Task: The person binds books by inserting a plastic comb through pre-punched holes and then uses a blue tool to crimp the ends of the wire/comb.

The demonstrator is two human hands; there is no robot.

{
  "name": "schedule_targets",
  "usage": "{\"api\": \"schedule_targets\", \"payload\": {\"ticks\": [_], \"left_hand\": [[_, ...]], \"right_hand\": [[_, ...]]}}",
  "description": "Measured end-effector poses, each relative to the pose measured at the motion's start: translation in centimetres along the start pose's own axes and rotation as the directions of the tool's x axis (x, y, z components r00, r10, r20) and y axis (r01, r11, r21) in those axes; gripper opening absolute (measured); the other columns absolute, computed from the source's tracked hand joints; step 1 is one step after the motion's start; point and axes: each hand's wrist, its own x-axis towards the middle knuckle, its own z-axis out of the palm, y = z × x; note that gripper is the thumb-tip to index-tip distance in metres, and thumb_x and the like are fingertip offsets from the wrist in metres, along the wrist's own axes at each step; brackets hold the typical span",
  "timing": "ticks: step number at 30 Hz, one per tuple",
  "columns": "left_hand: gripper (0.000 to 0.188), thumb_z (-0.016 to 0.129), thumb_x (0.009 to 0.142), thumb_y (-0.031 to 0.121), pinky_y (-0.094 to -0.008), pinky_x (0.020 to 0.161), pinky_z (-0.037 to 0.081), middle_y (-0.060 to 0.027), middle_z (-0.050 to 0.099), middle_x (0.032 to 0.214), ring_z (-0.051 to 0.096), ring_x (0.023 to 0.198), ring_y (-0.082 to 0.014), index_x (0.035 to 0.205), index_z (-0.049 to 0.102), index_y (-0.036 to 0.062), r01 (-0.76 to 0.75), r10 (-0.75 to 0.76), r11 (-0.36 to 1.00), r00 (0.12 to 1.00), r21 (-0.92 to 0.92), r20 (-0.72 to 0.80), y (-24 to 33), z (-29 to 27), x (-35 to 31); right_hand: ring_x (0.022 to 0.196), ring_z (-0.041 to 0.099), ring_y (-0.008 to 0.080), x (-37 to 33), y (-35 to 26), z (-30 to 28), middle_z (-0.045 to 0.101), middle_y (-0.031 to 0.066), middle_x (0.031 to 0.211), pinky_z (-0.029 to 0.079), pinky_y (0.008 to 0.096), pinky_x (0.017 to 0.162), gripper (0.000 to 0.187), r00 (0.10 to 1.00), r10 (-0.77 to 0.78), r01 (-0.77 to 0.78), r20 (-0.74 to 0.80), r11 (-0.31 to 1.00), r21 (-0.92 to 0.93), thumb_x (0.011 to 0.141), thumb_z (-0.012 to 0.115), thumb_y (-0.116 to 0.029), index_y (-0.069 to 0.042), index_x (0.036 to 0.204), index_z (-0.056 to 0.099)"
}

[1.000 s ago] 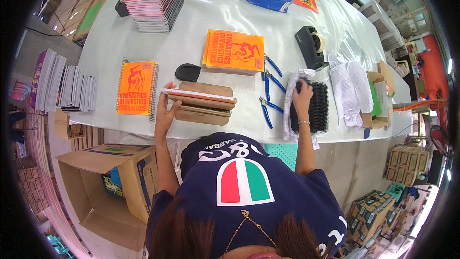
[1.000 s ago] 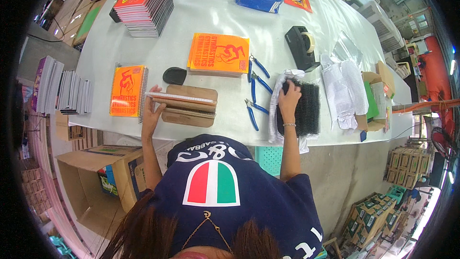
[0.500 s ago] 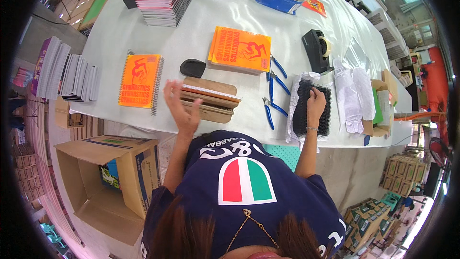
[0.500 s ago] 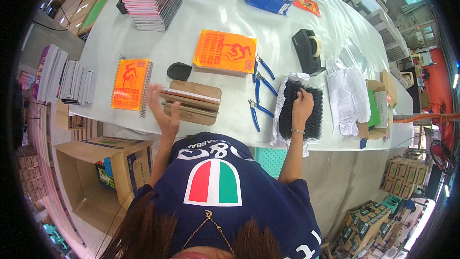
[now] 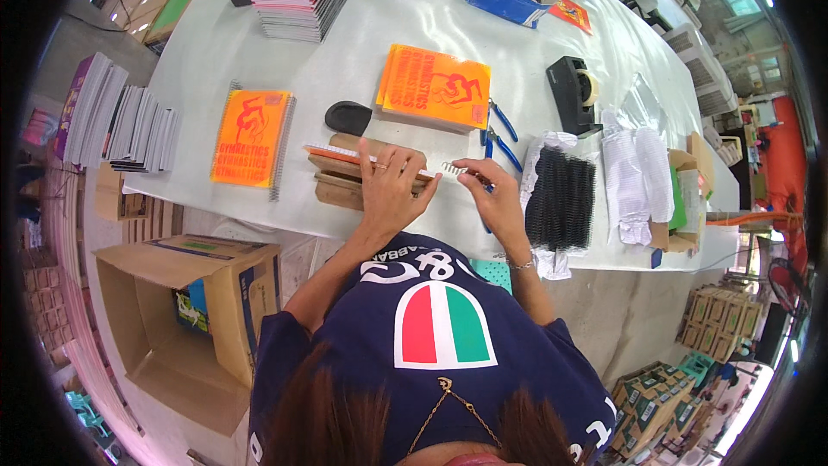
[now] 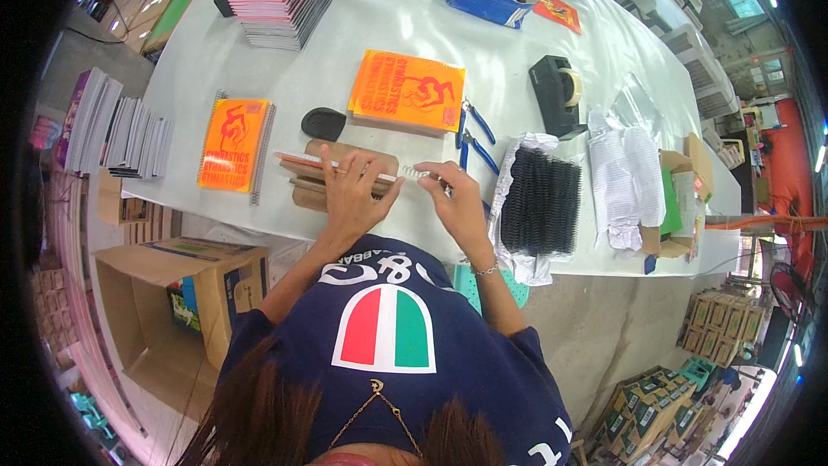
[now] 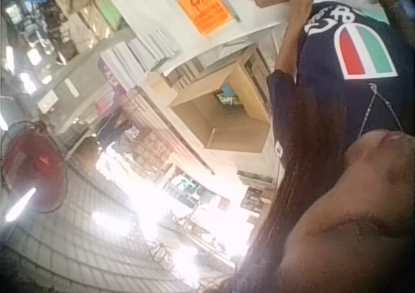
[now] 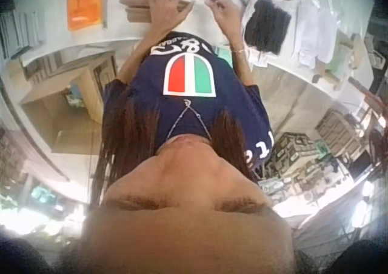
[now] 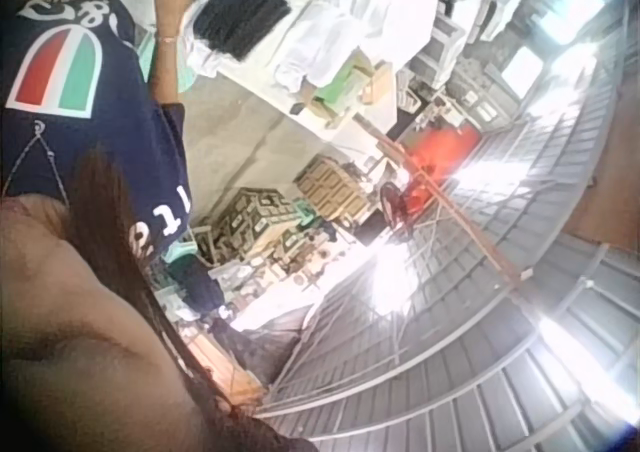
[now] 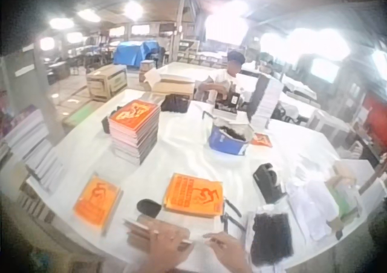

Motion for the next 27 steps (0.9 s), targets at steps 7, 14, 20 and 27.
{"api": "schedule_targets", "payload": {"ticks": [7, 14, 20, 27], "left_hand": [[0.023, 0.073, 0.076, 0.028, -0.0586, 0.114, 0.015, -0.0009, 0.058, 0.09, 0.054, 0.101, -0.021, 0.089, 0.063, 0.0128, 0.0, -0.001, 0.999, 1.0, -0.034, -0.015, 0.1, -0.1, 0.3], [0.022, 0.073, 0.076, 0.029, -0.055, 0.113, 0.017, 0.0002, 0.058, 0.091, 0.054, 0.1, -0.0201, 0.087, 0.063, 0.0131, -0.014, 0.014, 0.998, 1.0, -0.056, 0.007, -0.1, -0.2, 0.3], [0.026, 0.073, 0.077, 0.033, -0.0472, 0.106, 0.024, -0.0006, 0.057, 0.088, 0.055, 0.095, -0.0199, 0.094, 0.064, 0.0159, -0.043, 0.044, 0.999, 0.999, -0.023, 0.011, -0.5, -0.2, 0.2], [0.027, 0.068, 0.082, 0.039, -0.0447, 0.1, 0.026, 0.0005, 0.058, 0.094, 0.053, 0.097, -0.0192, 0.097, 0.063, 0.0173, -0.067, 0.066, 0.998, 0.993, 0.008, 0.093, -0.9, -0.4, 0.3]], "right_hand": [[0.067, 0.055, 0.0216, 0.2, 0.5, 1.4, 0.062, 0.0113, 0.082, 0.045, 0.0328, 0.069, 0.018, 0.993, -0.115, 0.115, 0.003, 0.988, -0.103, 0.082, 0.066, -0.004, -0.006, 0.1, 0.07], [0.073, 0.06, 0.0247, -0.3, 0.5, 2.1, 0.063, 0.0126, 0.084, 0.046, 0.0335, 0.072, 0.017, 0.991, -0.137, 0.137, 0.008, 0.991, 0.002, 0.084, 0.064, -0.004, -0.004, 0.1, 0.067], [0.087, 0.06, 0.0173, -0.2, 0.7, 2.0, 0.065, 0.0088, 0.096, 0.046, 0.0281, 0.082, 0.014, 0.992, -0.063, 0.056, 0.11, 0.996, 0.063, 0.091, 0.061, -0.005, 0.001, 0.104, 0.062], [0.074, 0.058, 0.0169, -0.5, 0.8, 2.8, 0.064, 0.0092, 0.084, 0.046, 0.0302, 0.072, 0.015, 0.995, -0.081, 0.081, 0.057, 0.997, 0.013, 0.096, 0.055, -0.014, 0.0, 0.101, 0.061]]}}
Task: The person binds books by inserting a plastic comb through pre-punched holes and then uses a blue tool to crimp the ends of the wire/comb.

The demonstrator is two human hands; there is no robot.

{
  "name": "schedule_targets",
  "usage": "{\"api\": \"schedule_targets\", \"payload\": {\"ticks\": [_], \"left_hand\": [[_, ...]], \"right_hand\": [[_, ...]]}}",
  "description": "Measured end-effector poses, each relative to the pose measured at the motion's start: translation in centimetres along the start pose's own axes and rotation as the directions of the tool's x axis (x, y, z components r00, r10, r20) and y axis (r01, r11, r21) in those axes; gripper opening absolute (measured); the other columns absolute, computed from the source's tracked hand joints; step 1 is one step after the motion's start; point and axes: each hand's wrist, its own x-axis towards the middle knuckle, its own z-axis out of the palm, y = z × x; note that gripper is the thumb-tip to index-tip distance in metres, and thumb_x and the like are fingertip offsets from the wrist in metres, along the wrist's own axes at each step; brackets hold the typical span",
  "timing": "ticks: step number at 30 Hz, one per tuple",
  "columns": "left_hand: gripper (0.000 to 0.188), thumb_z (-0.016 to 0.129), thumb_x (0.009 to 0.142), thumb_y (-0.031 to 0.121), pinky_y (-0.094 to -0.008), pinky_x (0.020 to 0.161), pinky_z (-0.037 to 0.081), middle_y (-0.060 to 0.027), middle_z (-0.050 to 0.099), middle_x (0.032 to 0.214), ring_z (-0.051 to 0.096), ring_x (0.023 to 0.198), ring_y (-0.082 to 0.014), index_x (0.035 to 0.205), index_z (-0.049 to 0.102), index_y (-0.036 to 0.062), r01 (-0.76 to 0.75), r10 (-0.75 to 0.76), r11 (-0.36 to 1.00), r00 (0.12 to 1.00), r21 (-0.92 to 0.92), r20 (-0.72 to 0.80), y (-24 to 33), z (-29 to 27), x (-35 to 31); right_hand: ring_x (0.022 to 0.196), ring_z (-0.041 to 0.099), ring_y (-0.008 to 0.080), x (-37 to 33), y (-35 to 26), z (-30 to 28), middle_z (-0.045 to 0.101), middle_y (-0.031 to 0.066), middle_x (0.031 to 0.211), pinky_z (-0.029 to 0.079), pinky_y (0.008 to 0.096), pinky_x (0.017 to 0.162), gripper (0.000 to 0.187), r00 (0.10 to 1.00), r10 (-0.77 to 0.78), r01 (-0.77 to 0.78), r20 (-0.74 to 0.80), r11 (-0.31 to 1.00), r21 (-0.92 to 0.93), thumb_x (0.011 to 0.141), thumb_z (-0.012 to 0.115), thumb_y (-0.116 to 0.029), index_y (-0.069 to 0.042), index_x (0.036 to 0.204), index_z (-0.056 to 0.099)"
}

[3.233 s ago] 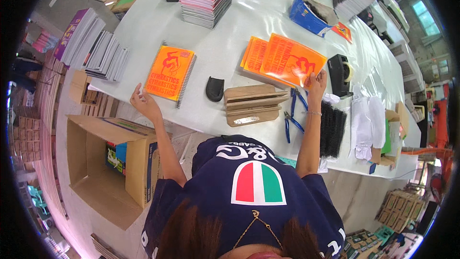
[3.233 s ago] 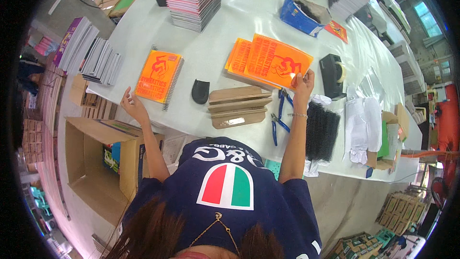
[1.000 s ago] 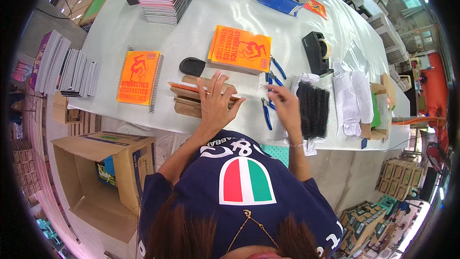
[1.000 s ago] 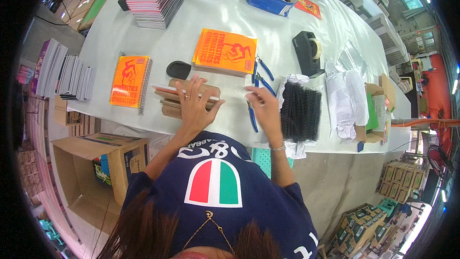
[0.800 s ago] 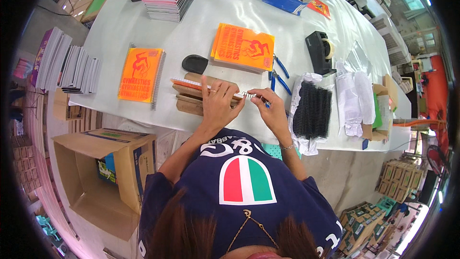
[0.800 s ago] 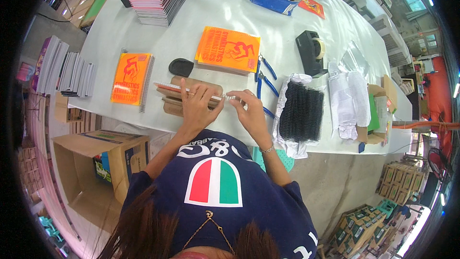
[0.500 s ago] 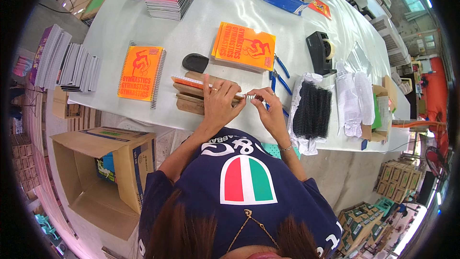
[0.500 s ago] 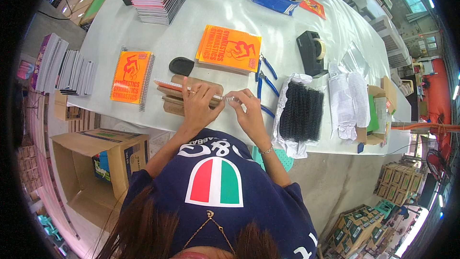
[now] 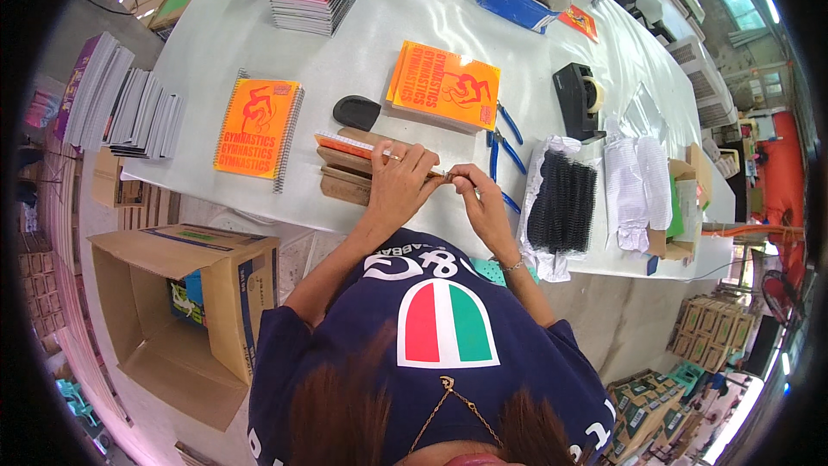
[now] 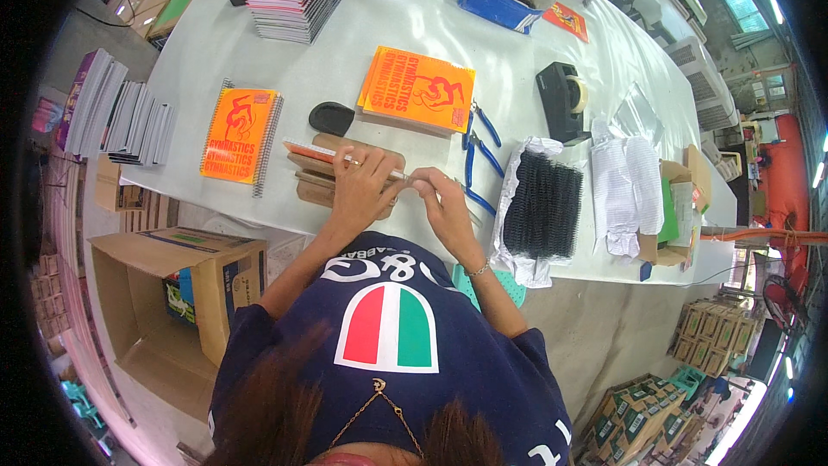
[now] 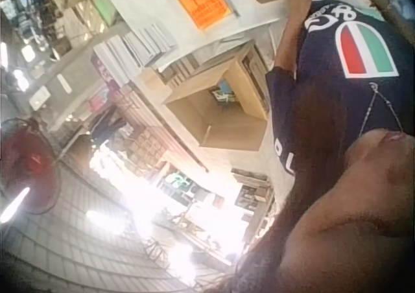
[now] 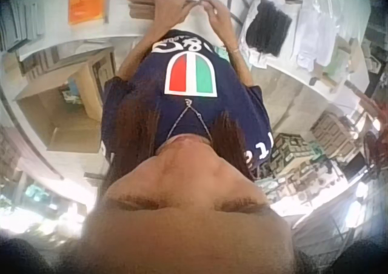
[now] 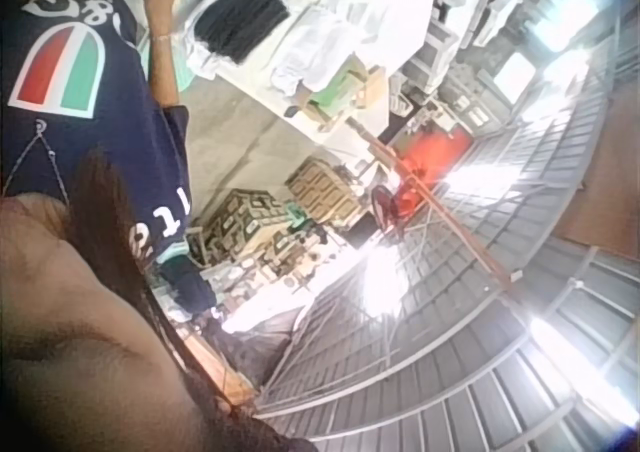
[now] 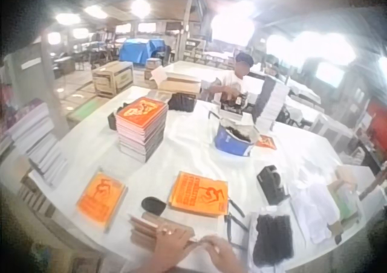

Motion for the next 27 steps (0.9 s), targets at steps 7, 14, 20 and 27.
{"api": "schedule_targets", "payload": {"ticks": [7, 14, 20, 27], "left_hand": [[0.026, 0.067, 0.081, 0.036, -0.0453, 0.097, 0.027, 0.0005, 0.059, 0.101, 0.054, 0.103, -0.0152, 0.101, 0.063, 0.0193, -0.148, 0.15, 0.987, 0.989, -0.071, 0.022, -0.7, -0.9, -0.3], [0.022, 0.071, 0.08, 0.025, -0.0393, 0.095, 0.031, 0.0026, 0.064, 0.099, 0.059, 0.097, -0.013, 0.099, 0.064, 0.0174, -0.252, 0.252, 0.954, 0.967, -0.165, -0.024, -1.8, 0.6, -0.4], [0.021, 0.07, 0.082, 0.029, -0.0394, 0.094, 0.032, 0.0029, 0.063, 0.094, 0.059, 0.093, -0.0117, 0.097, 0.063, 0.016, -0.298, 0.284, 0.945, 0.951, -0.131, -0.119, -1.7, 1.0, -0.3], [0.022, 0.072, 0.08, 0.027, -0.0404, 0.097, 0.032, 0.0024, 0.064, 0.096, 0.059, 0.097, -0.0123, 0.097, 0.065, 0.0158, -0.275, 0.267, 0.95, 0.961, -0.146, -0.071, -1.5, 0.3, -0.4]], "right_hand": [[0.064, 0.057, 0.0149, 1.0, 0.5, -2.4, 0.059, 0.008, 0.073, 0.045, 0.0301, 0.063, 0.032, 0.9, 0.202, -0.24, 0.387, 0.969, 0.054, 0.102, 0.044, -0.026, -0.002, 0.097, 0.063], [0.073, 0.06, 0.0156, 10.1, 2.7, -1.7, 0.063, 0.0077, 0.087, 0.05, 0.0292, 0.068, 0.023, 0.9, -0.105, 0.092, 0.423, 0.994, 0.053, 0.1, 0.05, -0.019, 0.0, 0.099, 0.064], [0.113, 0.054, 0.0276, 16.3, 3.3, 7.2, 0.051, 0.0123, 0.129, 0.05, 0.0367, 0.09, 0.044, 0.684, -0.375, 0.558, 0.625, 0.821, -0.118, 0.084, 0.062, 0.0, -0.012, 0.126, 0.054], [0.119, 0.048, 0.0349, 19.3, 4.3, 12.4, 0.042, 0.0122, 0.137, 0.046, 0.0437, 0.099, 0.067, 0.531, -0.378, 0.812, 0.758, 0.483, -0.328, 0.07, 0.071, -0.001, -0.029, 0.128, 0.053]]}}
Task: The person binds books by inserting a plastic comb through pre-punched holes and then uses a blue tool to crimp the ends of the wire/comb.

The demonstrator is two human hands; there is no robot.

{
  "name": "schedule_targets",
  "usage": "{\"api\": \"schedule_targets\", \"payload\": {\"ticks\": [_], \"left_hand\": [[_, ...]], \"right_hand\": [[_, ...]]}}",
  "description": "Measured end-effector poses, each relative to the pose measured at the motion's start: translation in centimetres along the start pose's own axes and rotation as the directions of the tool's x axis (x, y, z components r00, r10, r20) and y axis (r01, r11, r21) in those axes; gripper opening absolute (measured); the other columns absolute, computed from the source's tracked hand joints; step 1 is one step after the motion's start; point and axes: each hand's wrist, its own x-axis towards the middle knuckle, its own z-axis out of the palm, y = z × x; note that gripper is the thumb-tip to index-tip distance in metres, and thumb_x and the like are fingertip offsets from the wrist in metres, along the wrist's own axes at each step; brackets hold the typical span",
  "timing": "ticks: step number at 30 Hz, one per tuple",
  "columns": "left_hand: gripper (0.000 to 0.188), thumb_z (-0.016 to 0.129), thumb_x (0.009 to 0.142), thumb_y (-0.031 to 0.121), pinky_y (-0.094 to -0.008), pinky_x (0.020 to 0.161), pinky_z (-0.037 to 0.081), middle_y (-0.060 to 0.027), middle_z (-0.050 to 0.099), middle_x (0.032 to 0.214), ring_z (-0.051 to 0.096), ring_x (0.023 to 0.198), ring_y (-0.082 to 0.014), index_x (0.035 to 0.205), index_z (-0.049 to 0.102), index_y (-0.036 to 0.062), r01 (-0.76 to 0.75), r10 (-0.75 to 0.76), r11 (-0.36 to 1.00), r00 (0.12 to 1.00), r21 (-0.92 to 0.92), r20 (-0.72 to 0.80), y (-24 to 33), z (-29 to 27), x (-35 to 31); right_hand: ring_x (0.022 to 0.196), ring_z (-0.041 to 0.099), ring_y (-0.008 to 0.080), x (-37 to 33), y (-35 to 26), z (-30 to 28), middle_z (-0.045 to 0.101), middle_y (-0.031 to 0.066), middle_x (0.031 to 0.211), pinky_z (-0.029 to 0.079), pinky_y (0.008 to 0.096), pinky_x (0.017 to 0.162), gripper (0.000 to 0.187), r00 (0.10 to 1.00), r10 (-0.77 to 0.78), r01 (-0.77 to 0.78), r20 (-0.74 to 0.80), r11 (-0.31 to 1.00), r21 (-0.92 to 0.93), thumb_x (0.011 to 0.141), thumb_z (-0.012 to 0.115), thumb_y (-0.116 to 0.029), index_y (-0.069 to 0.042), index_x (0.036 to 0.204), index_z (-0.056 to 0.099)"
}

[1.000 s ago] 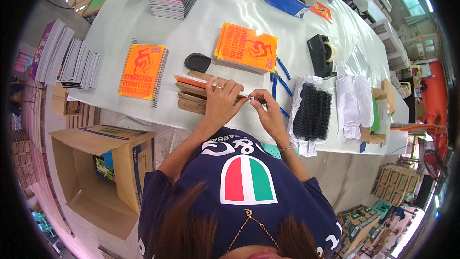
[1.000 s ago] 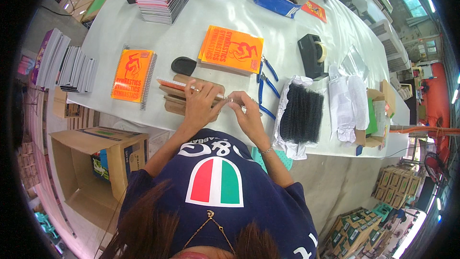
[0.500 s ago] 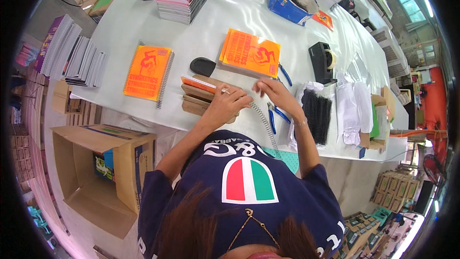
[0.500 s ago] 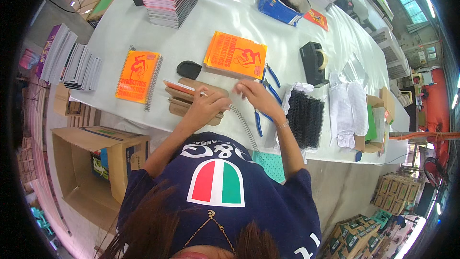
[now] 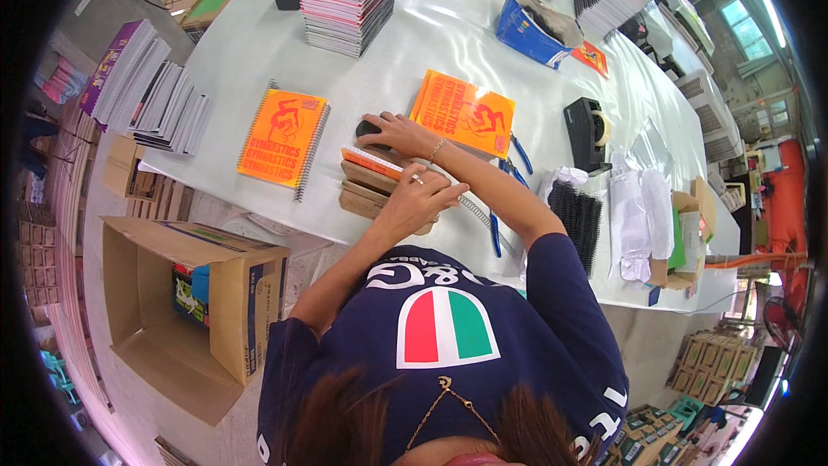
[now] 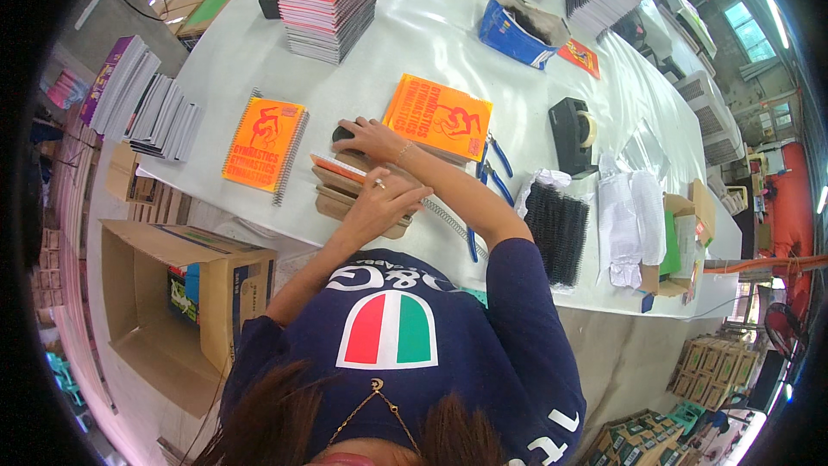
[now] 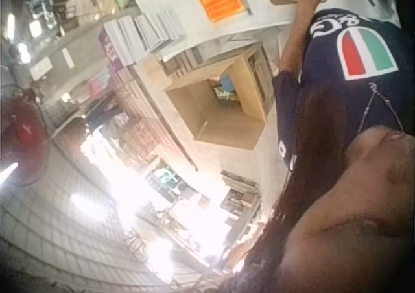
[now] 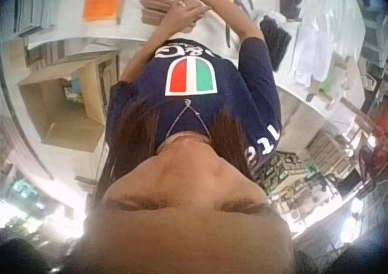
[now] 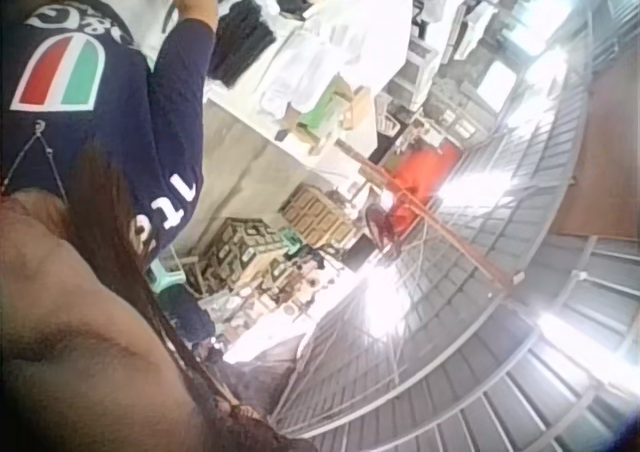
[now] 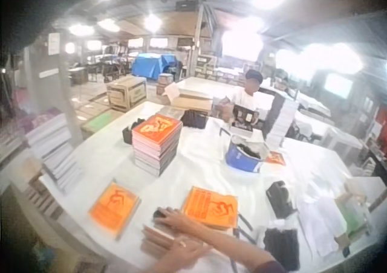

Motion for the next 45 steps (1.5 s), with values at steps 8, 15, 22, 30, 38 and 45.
{"api": "schedule_targets", "payload": {"ticks": [8, 15, 22, 30, 38, 45], "left_hand": [[0.018, 0.068, 0.082, 0.02, -0.0393, 0.1, 0.031, 0.0013, 0.063, 0.094, 0.059, 0.097, -0.0137, 0.098, 0.064, 0.015, 0.038, -0.037, 0.999, 0.999, -0.004, 0.038, -0.1, -0.2, -0.1], [0.016, 0.067, 0.084, 0.019, -0.0401, 0.101, 0.031, -0.0002, 0.063, 0.095, 0.058, 0.099, -0.0144, 0.098, 0.063, 0.0133, 0.041, -0.041, 0.999, 0.998, 0.0, 0.057, 0.1, -0.3, 0.0], [0.017, 0.069, 0.082, 0.022, -0.0402, 0.101, 0.032, -0.0006, 0.063, 0.096, 0.058, 0.1, -0.0165, 0.096, 0.063, 0.012, 0.071, -0.068, 0.996, 0.996, -0.057, 0.052, 0.3, -0.6, 0.6], [0.021, 0.07, 0.081, 0.024, -0.0409, 0.1, 0.034, -0.0031, 0.064, 0.1, 0.058, 0.107, -0.0178, 0.096, 0.063, 0.0115, 0.093, -0.09, 0.993, 0.995, -0.073, 0.045, 0.3, -0.7, 0.5], [0.024, 0.069, 0.081, 0.024, -0.0411, 0.1, 0.035, -0.0033, 0.063, 0.105, 0.057, 0.108, -0.0186, 0.101, 0.064, 0.011, 0.096, -0.091, 0.993, 0.994, -0.071, 0.066, 0.6, -1.1, 0.6], [0.025, 0.069, 0.08, 0.021, -0.0405, 0.097, 0.036, -0.0024, 0.062, 0.105, 0.056, 0.105, -0.0187, 0.102, 0.062, 0.0119, 0.07, -0.07, 0.998, 0.996, 0.008, 0.06, 0.7, -0.9, 0.6]], "right_hand": [[0.111, 0.053, 0.0309, -3.6, -1.5, -4.7, 0.054, 0.0123, 0.123, 0.044, 0.0362, 0.096, 0.043, 0.981, 0.173, -0.188, 0.084, 0.777, 0.6, 0.084, 0.068, -0.022, -0.02, 0.125, 0.058], [0.113, 0.052, 0.0269, -14.6, -4.3, -5.2, 0.054, 0.0127, 0.127, 0.042, 0.0368, 0.101, 0.048, 0.875, 0.484, -0.315, -0.009, 0.584, 0.748, 0.089, 0.066, -0.021, -0.01, 0.134, 0.053], [0.124, 0.043, 0.0299, -19.1, -4.6, -0.5, 0.048, 0.013, 0.134, 0.036, 0.0382, 0.107, 0.066, 0.867, 0.499, -0.347, -0.009, 0.616, 0.707, 0.079, 0.075, -0.017, -0.011, 0.138, 0.045], [0.124, 0.044, 0.0239, -19.2, -3.8, -0.3, 0.049, 0.0109, 0.129, 0.039, 0.0345, 0.103, 0.07, 0.841, 0.526, -0.326, 0.128, 0.304, 0.895, 0.077, 0.08, -0.018, -0.015, 0.137, 0.044], [0.119, 0.047, 0.017, -19.9, -4.1, -1.3, 0.047, 0.0061, 0.131, 0.042, 0.0319, 0.099, 0.063, 0.803, 0.566, -0.074, 0.185, -0.214, 0.974, 0.088, 0.071, -0.024, -0.012, 0.141, 0.041], [0.13, 0.041, 0.0191, -19.7, -4.6, -2.6, 0.038, 0.0074, 0.143, 0.041, 0.0381, 0.104, 0.074, 0.892, 0.423, 0.011, 0.161, -0.377, 0.926, 0.088, 0.07, -0.034, -0.01, 0.148, 0.034]]}}
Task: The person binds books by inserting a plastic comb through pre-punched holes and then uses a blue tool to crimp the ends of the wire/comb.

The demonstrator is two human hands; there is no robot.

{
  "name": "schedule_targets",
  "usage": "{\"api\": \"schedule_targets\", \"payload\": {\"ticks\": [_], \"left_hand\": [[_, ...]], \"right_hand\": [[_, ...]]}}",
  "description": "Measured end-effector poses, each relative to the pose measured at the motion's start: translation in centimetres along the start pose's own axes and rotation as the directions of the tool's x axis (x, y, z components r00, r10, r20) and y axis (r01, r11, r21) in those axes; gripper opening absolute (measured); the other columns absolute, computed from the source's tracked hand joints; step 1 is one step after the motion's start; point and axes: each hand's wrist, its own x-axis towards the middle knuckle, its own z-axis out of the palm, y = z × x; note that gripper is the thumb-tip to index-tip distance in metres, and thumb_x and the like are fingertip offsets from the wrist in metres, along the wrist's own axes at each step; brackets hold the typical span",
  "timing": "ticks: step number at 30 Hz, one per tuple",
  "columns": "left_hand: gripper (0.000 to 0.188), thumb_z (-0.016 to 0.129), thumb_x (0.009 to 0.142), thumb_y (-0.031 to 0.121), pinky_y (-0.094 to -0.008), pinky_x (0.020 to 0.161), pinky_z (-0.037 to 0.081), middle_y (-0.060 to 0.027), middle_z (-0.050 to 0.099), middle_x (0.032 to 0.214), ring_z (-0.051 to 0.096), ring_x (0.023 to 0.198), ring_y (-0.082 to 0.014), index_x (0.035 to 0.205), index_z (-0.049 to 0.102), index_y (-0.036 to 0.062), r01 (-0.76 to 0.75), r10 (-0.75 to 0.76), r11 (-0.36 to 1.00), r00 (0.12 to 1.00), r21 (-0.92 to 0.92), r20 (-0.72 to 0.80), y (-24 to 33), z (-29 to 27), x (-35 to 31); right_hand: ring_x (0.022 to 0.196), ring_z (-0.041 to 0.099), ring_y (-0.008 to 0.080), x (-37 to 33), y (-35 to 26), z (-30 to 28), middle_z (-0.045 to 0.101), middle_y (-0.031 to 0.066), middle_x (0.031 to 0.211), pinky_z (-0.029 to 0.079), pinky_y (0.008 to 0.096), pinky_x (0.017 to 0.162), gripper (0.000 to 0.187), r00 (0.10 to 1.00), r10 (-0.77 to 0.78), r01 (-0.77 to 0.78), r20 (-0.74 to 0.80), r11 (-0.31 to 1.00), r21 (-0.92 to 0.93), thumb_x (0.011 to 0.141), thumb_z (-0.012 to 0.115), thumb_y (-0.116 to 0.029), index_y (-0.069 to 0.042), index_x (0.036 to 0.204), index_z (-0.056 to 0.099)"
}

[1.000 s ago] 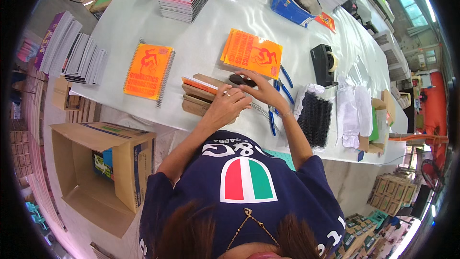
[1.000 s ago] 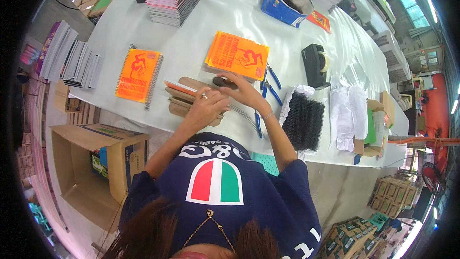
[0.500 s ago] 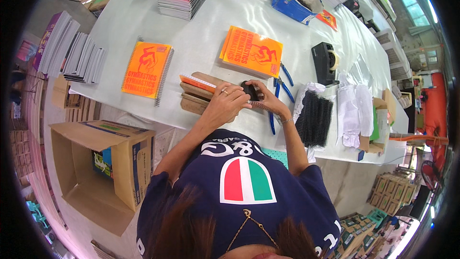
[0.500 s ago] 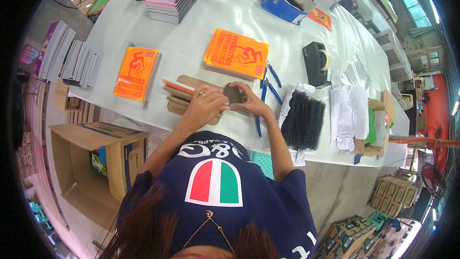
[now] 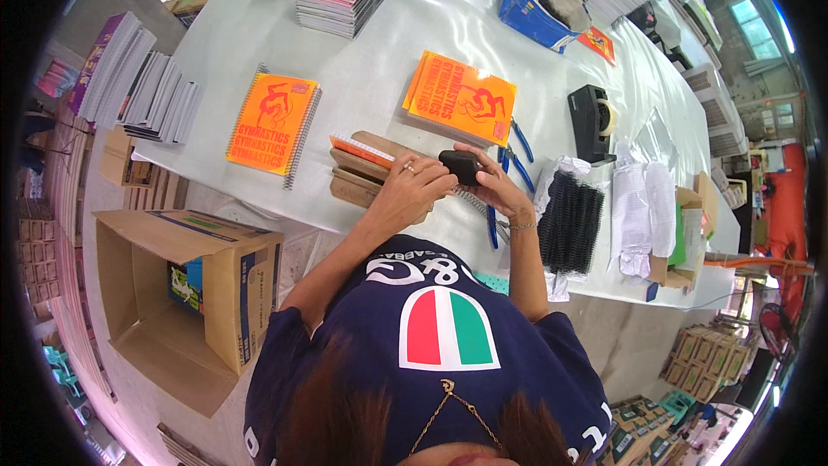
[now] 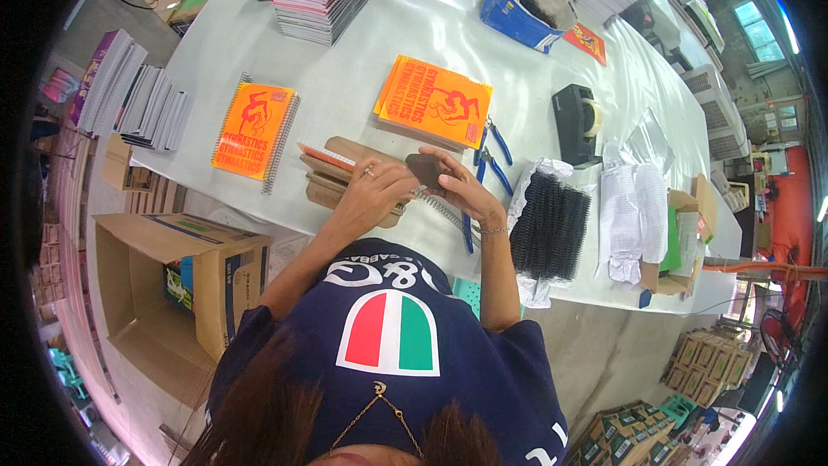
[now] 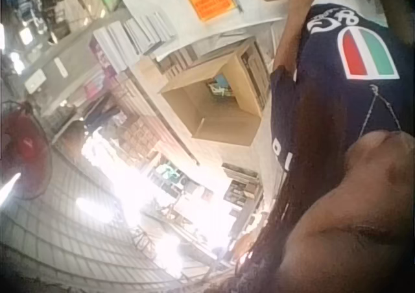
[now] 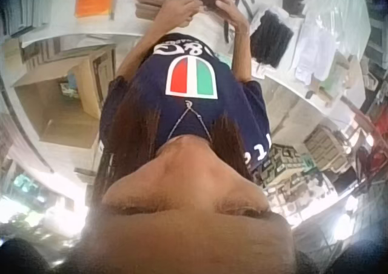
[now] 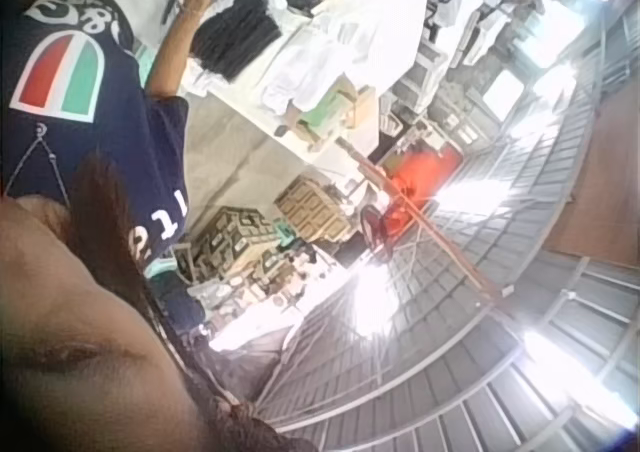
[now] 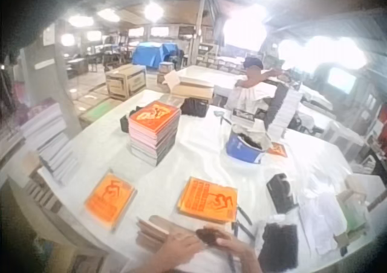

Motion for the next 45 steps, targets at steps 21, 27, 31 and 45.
{"api": "schedule_targets", "payload": {"ticks": [21, 27, 31, 45], "left_hand": [[0.035, 0.079, 0.071, 0.041, -0.0679, 0.11, 0.007, -0.0067, 0.05, 0.127, 0.034, 0.134, -0.0305, 0.093, 0.068, 0.0151, 0.505, -0.496, 0.86, 0.861, 0.069, -0.116, 0.9, -0.6, -1.5], [0.036, 0.079, 0.072, 0.038, -0.07, 0.109, 0.006, -0.0024, 0.056, 0.112, 0.044, 0.123, -0.0266, 0.098, 0.067, 0.0153, 0.523, -0.522, 0.851, 0.852, 0.046, -0.037, 0.7, -1.1, -1.2], [0.033, 0.075, 0.076, 0.039, -0.0722, 0.107, 0.003, -0.003, 0.058, 0.111, 0.046, 0.122, -0.0258, 0.098, 0.068, 0.0154, 0.462, -0.451, 0.882, 0.885, 0.092, -0.118, 1.8, -2.0, 0.1], [0.025, 0.076, 0.074, 0.014, -0.0663, 0.113, -0.006, 0.0032, 0.067, 0.1, 0.06, 0.108, -0.0161, 0.097, 0.07, 0.0186, 0.333, -0.325, 0.922, 0.943, -0.198, 0.074, 1.5, -1.8, 1.1]], "right_hand": [[0.117, 0.049, 0.0238, -0.6, -4.5, 3.2, 0.052, 0.0104, 0.125, 0.033, 0.0377, 0.104, 0.104, 0.979, -0.133, 0.192, 0.156, 0.858, -0.476, 0.056, 0.061, -0.089, -0.001, 0.111, 0.068], [0.12, 0.05, 0.02, -1.2, -4.4, 3.7, 0.056, 0.0079, 0.125, 0.036, 0.0339, 0.105, 0.111, 0.971, -0.238, 0.211, 0.001, 0.86, -0.465, 0.058, 0.054, -0.092, -0.003, 0.125, 0.06], [0.12, 0.051, 0.0179, -1.2, -2.5, 2.6, 0.055, 0.0078, 0.13, 0.039, 0.0315, 0.102, 0.106, 0.978, -0.161, 0.102, -0.131, 0.921, -0.375, 0.065, 0.057, -0.085, -0.002, 0.131, 0.054], [0.115, 0.049, 0.0164, -2.5, -0.9, 2.0, 0.052, 0.0069, 0.121, 0.04, 0.0315, 0.096, 0.092, 0.972, -0.158, 0.121, -0.174, 0.972, -0.202, 0.079, 0.059, -0.074, -0.003, 0.137, 0.047]]}}
